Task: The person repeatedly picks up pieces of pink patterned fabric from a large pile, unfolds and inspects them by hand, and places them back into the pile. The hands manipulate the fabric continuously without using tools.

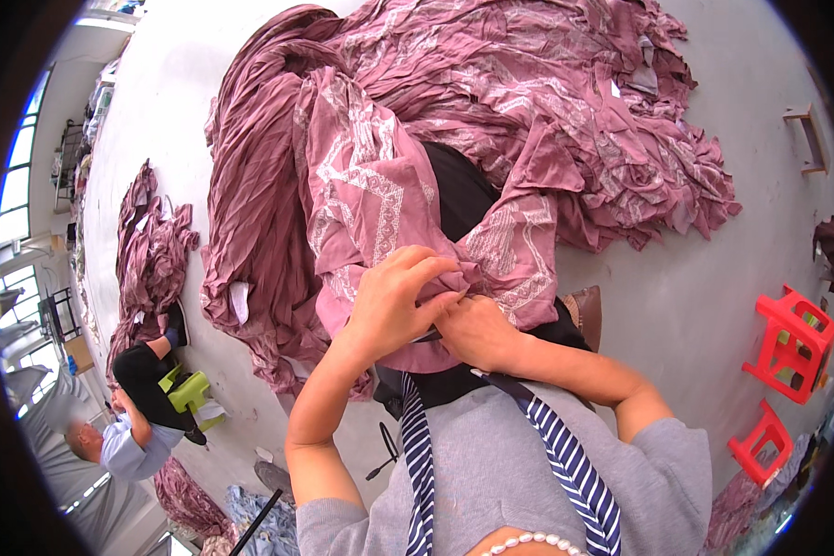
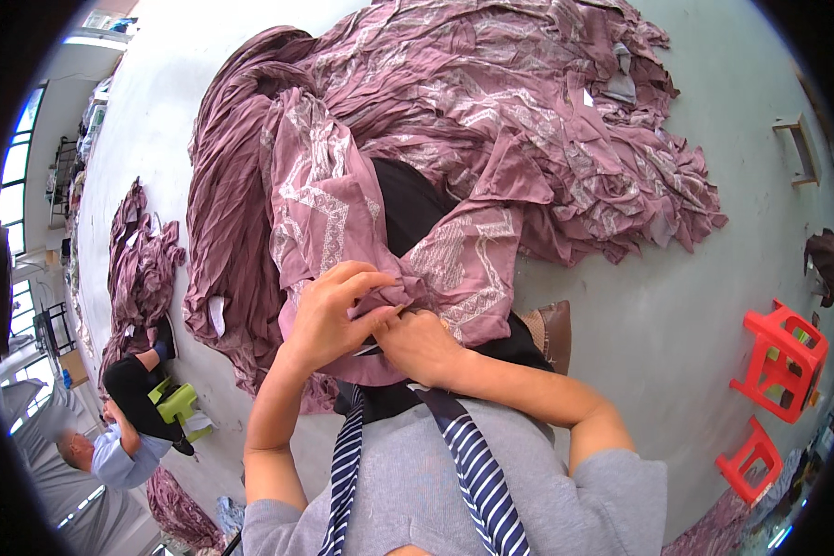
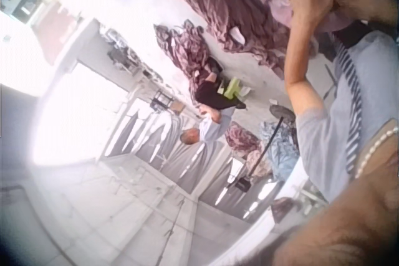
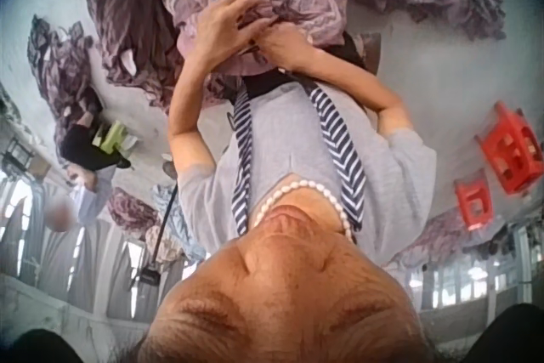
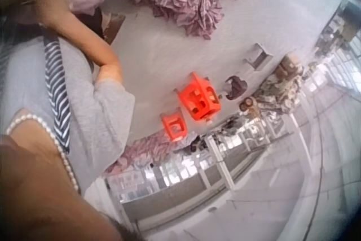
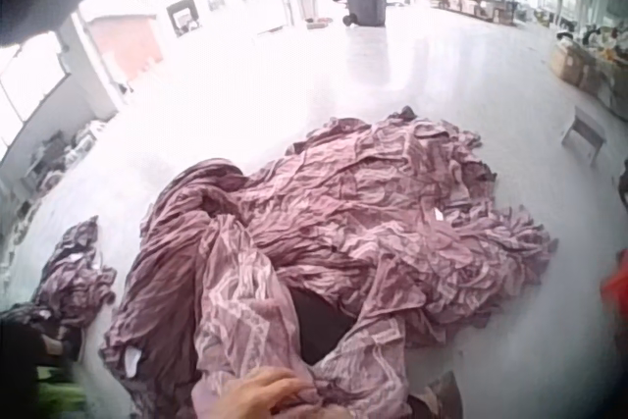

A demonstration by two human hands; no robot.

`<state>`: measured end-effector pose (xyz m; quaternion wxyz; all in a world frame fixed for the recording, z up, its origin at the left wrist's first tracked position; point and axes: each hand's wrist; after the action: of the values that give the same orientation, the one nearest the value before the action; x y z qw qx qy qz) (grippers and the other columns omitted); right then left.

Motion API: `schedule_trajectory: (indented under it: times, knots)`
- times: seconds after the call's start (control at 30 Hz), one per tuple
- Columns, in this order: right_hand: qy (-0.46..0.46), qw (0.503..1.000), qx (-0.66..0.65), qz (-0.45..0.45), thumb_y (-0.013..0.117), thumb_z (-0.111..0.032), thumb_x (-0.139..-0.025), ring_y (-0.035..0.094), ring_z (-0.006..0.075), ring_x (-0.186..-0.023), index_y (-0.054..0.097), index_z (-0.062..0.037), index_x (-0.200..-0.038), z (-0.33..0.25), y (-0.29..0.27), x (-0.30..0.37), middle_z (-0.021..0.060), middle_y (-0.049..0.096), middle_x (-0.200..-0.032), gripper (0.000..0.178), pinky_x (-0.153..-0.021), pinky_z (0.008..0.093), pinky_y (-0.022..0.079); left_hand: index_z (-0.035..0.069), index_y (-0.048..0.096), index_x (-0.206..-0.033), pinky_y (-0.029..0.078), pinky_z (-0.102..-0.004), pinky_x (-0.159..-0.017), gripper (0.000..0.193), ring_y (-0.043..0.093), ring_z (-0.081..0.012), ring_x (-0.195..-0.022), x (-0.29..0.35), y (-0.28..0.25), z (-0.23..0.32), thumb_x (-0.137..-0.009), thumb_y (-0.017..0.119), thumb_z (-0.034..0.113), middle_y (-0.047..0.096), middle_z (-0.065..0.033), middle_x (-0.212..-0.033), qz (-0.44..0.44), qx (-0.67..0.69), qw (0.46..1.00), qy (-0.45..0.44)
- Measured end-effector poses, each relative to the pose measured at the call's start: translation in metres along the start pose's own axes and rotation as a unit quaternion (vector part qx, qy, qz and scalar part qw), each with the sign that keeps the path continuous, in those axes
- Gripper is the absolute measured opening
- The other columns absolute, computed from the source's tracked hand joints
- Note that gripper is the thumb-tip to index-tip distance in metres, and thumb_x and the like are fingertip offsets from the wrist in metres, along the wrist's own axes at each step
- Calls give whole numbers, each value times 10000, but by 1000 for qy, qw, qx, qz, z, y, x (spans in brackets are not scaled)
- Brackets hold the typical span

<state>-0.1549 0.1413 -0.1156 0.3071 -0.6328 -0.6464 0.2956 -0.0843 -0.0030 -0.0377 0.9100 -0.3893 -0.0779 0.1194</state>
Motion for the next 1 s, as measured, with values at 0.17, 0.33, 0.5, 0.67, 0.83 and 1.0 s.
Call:
schedule_trajectory:
  times: [0.17, 0.33, 0.5, 0.67, 0.83, 1.0]
  knots:
    - [-46, 998, -9, 47, 547, -139, -784, 627, 263, -728, 554, 11, -1088, -6, -11, 17, 121, 581, -887, 339, -613, 374, 527, 60, 653, -1011, 505, -340, -700, 329, 624, -289, -823, 8, 13, -12, -712, 746, 159, 623, -112, -964, 10, -39, 999, -6]
    - [-67, 995, -53, 45, 597, -122, -741, 638, 258, -767, 565, 2, -1097, -4, -16, 22, 124, 598, -915, 378, -650, 366, 530, 29, 648, -975, 488, -293, -674, 225, 613, -181, -765, 15, 32, -27, -789, 716, 135, 634, -49, -853, 89, 90, 989, -75]
    - [21, 943, -263, 205, 674, 41, -636, 594, 186, -634, 599, -39, -997, 14, -45, 19, 82, 624, -898, 377, -568, 297, 492, 49, 617, -944, 401, -151, -645, 105, 517, -1, -725, 15, 13, -24, -899, 651, 138, 598, 60, -824, 157, 507, 812, -243]
    - [157, 807, -510, 254, 651, -84, -886, 479, 13, -611, 596, -18, -990, 23, -53, -6, -39, 582, -781, 135, -552, 169, 405, 59, 603, -984, 409, -151, -662, 110, 518, 4, -743, 19, 9, -29, -920, 618, 148, 595, 64, -852, 194, 597, 743, -233]
    - [212, 712, -655, 140, 663, -104, -886, 475, -7, -642, 596, -10, -1019, 18, -73, -29, -62, 559, -737, 177, -571, 154, 384, 51, 596, -1034, 425, -160, -670, 133, 534, -12, -764, 23, 11, -31, -923, 608, 124, 609, 46, -883, 216, 614, 724, -228]
    - [111, 781, -585, 187, 686, -66, -851, 419, -9, -639, 598, -7, -889, 0, -68, -40, -79, 513, -721, 112, -529, 176, 357, 27, 605, -1074, 457, -197, -682, 228, 549, -62, -814, 21, 14, -18, -856, 665, 56, 604, -12, -995, 352, 293, 876, -153]
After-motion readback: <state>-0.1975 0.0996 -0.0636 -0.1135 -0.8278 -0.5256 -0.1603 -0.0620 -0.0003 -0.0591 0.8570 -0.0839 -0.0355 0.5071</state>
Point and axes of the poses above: each hand's wrist, its own x-axis away from the middle knuckle, its own y-axis out of the palm, z = x × y
